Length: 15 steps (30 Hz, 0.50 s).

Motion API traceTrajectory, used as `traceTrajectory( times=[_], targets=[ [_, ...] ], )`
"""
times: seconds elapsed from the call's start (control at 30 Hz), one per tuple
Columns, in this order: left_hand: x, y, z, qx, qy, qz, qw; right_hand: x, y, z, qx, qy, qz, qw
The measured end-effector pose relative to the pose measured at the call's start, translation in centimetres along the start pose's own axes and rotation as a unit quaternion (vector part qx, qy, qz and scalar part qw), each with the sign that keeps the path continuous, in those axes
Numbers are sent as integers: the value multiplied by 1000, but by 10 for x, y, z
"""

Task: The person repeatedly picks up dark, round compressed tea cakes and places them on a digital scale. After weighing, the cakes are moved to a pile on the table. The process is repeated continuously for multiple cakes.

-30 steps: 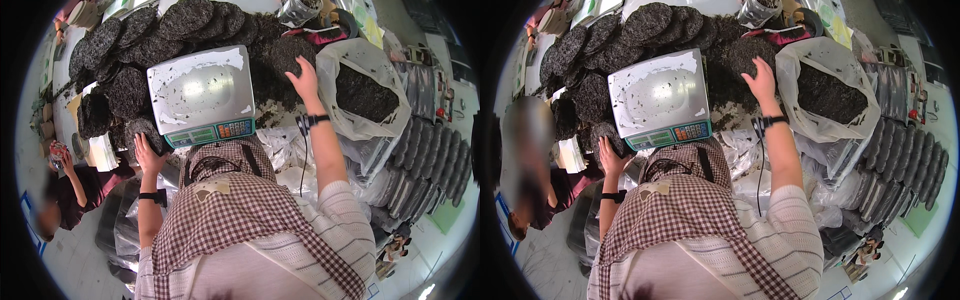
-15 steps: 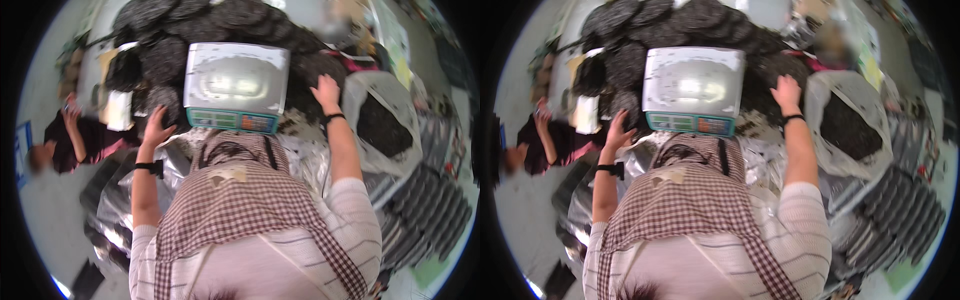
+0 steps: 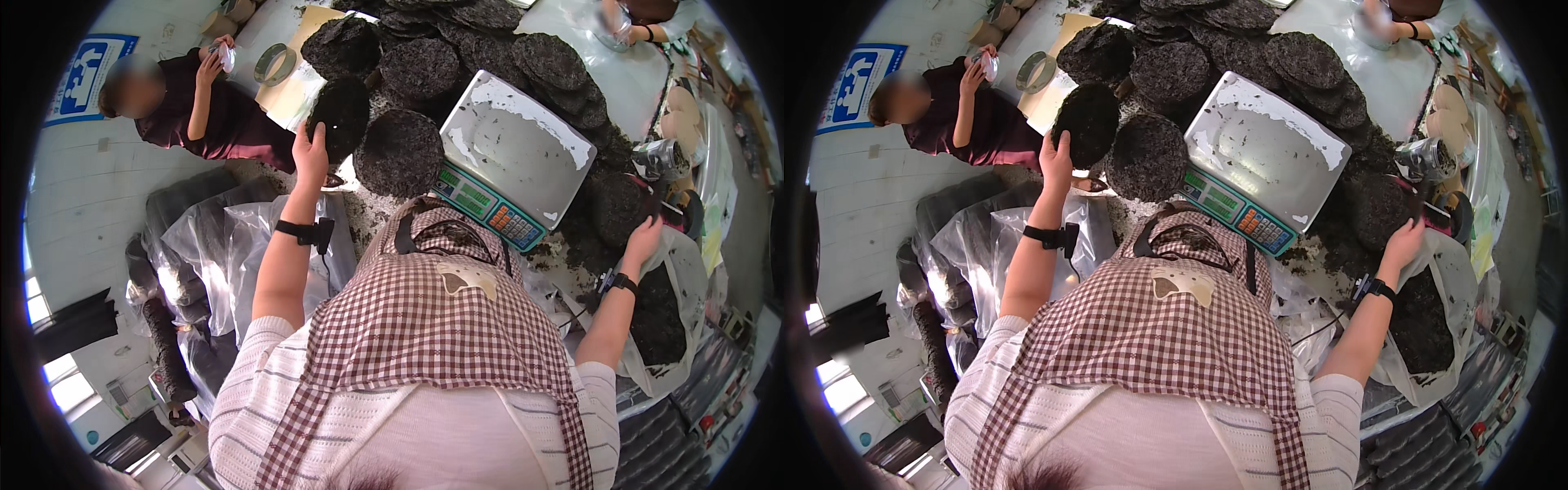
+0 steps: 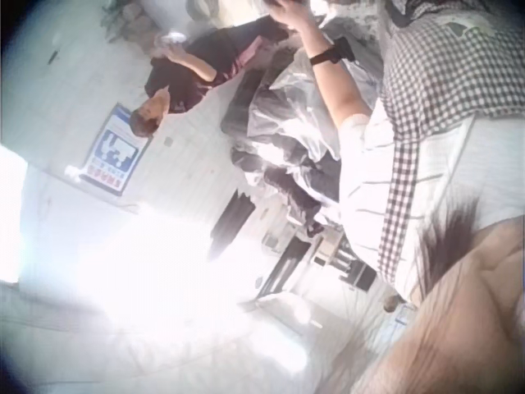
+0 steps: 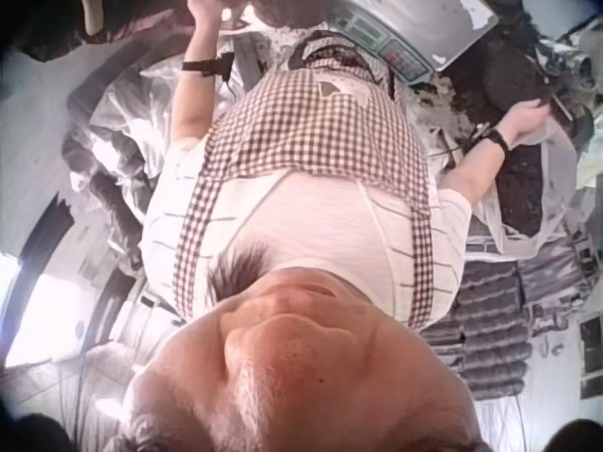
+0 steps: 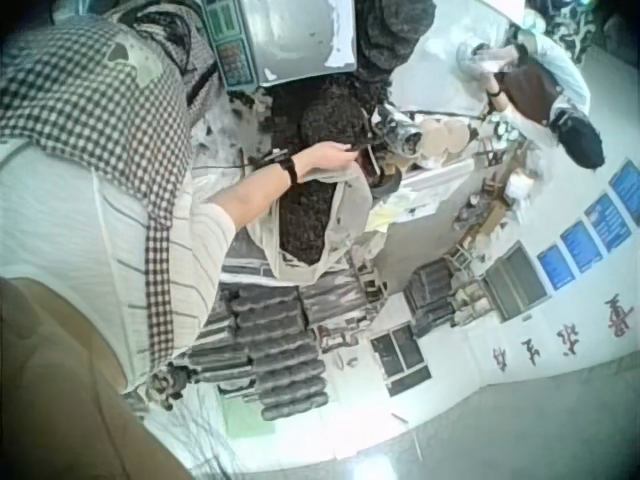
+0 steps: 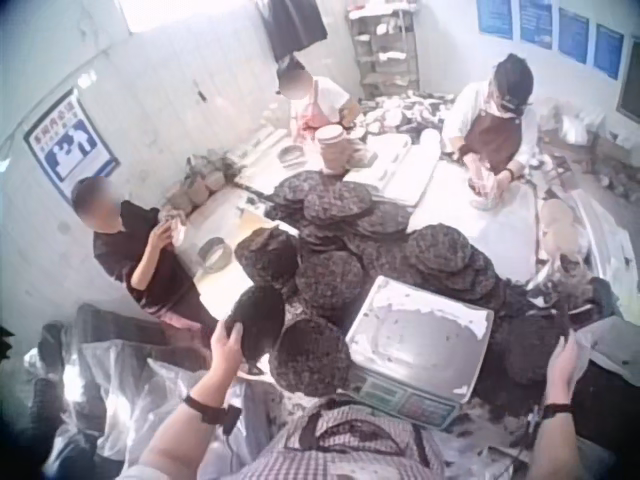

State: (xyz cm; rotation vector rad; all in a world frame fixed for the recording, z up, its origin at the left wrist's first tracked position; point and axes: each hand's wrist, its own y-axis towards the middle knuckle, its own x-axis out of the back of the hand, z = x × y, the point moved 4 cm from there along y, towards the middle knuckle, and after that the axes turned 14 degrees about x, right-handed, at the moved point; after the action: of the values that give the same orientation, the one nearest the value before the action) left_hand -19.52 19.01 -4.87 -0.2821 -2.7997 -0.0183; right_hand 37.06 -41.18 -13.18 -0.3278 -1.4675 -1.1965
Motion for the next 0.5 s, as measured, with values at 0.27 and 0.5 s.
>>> traceTrajectory(
  times=[0.27,0.5],
  targets=[
    [-1,15,-30,90,-323,-48,941,90,12,74,-394,675,-156,604],
    [-108,-28,-71,191,-348,280,874,60,10,345,-286,927,135,200]
  ],
)
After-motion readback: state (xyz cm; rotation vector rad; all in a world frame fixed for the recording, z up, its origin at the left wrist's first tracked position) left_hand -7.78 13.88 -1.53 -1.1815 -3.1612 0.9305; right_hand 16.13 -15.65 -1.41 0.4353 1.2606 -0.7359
